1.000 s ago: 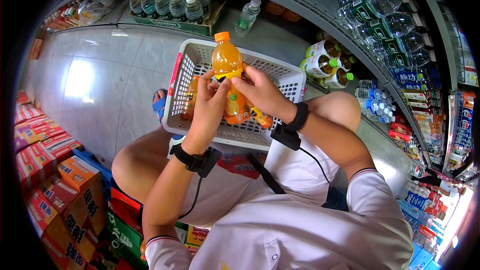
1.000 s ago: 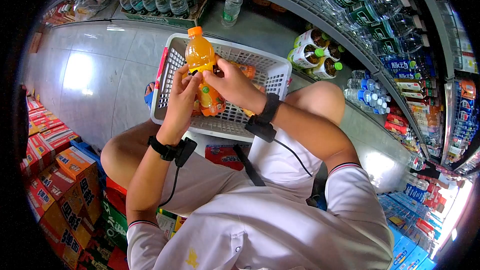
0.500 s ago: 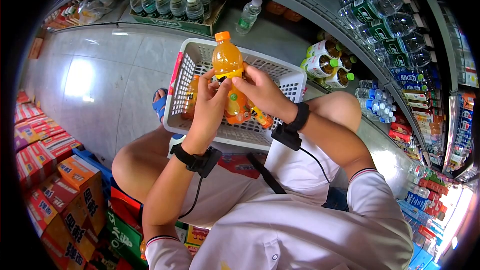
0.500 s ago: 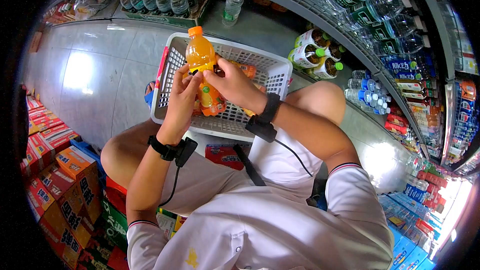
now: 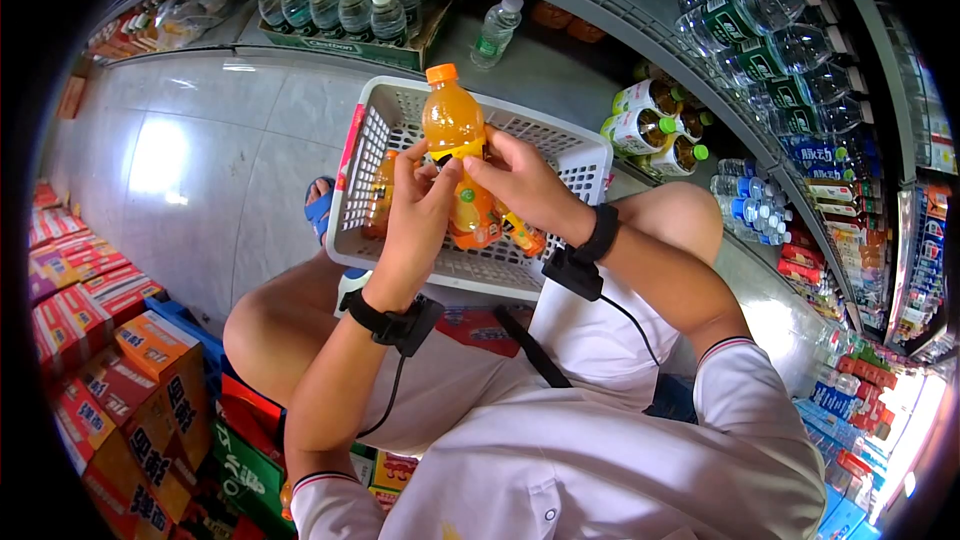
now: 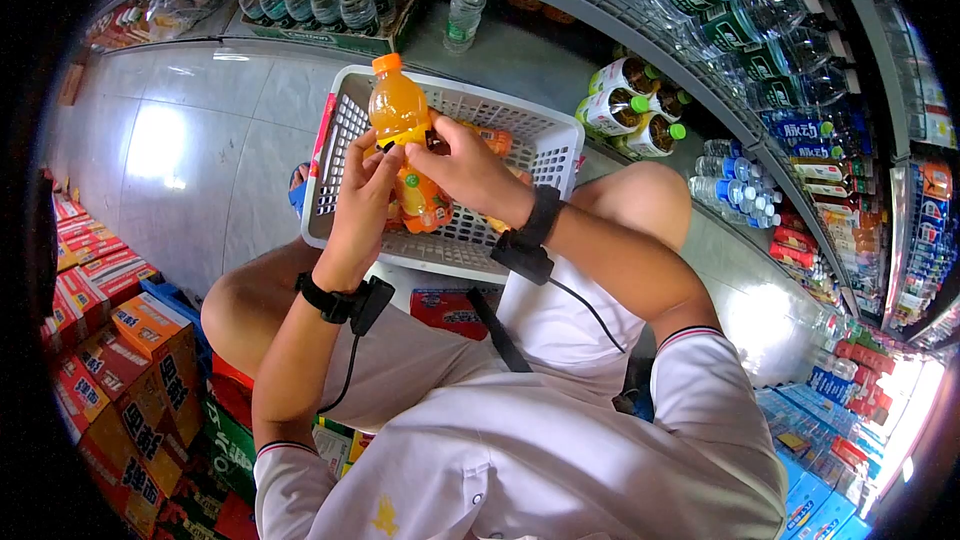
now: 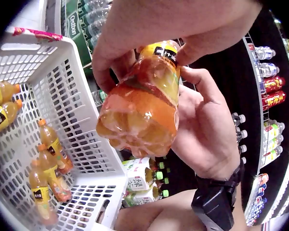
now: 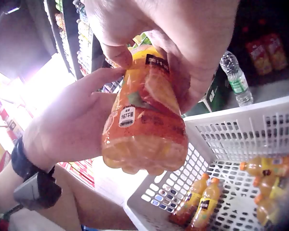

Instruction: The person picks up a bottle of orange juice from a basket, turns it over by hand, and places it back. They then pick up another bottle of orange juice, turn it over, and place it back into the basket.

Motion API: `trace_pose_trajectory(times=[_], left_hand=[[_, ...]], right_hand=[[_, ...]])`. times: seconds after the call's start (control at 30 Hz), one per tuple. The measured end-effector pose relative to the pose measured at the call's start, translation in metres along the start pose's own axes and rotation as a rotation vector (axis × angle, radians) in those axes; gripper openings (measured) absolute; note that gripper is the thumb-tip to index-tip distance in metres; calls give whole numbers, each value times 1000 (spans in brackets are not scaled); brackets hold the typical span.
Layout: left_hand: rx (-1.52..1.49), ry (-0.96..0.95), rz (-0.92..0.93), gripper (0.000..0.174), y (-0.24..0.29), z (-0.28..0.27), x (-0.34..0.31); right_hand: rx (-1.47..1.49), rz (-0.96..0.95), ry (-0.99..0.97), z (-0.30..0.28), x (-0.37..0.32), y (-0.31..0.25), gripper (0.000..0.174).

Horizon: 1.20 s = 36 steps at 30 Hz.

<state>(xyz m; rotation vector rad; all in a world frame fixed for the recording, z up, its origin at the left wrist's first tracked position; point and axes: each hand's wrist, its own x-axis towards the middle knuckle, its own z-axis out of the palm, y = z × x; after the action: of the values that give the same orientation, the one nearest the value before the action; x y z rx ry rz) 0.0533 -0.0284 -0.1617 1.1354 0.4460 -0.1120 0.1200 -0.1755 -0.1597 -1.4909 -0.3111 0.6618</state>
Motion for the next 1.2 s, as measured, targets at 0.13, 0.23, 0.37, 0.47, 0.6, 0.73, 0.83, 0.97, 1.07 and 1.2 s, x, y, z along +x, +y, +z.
trace_pose_trajectory(times=[0.13,0.23,0.37,0.47,0.6,0.73,0.83,0.97,1.07,1.2], left_hand=[[7,-4,-2,45,1,0,0],[12,-11,-5,45,3,0,-1],[-21,2,-1,45,0,1,0],[-10,-3,-8,46,-1,-1,1],[0,-7,-3,46,-2,-2,2],[10,1,3,46,0,0,1],[15,-5,-1,46,3,0,0],[5,-31,17,45,4,1,-1],[24,-32,5,45,5,1,-2],[44,-40,7,46,4,-1,-3]], right_hand=[[-4,0,-3,-1,0,0,40],[-7,-7,-1,-1,0,1,41],[10,1,4,-1,0,3,41],[-3,-3,5,-1,0,3,41],[-10,13,12,0,0,2,40],[-29,1,-1,-1,0,0,39],[-33,7,-4,-1,0,-2,39],[-13,2,7,0,-1,-3,38],[12,17,5,0,-1,-3,38],[11,15,-3,0,-1,-4,38]])
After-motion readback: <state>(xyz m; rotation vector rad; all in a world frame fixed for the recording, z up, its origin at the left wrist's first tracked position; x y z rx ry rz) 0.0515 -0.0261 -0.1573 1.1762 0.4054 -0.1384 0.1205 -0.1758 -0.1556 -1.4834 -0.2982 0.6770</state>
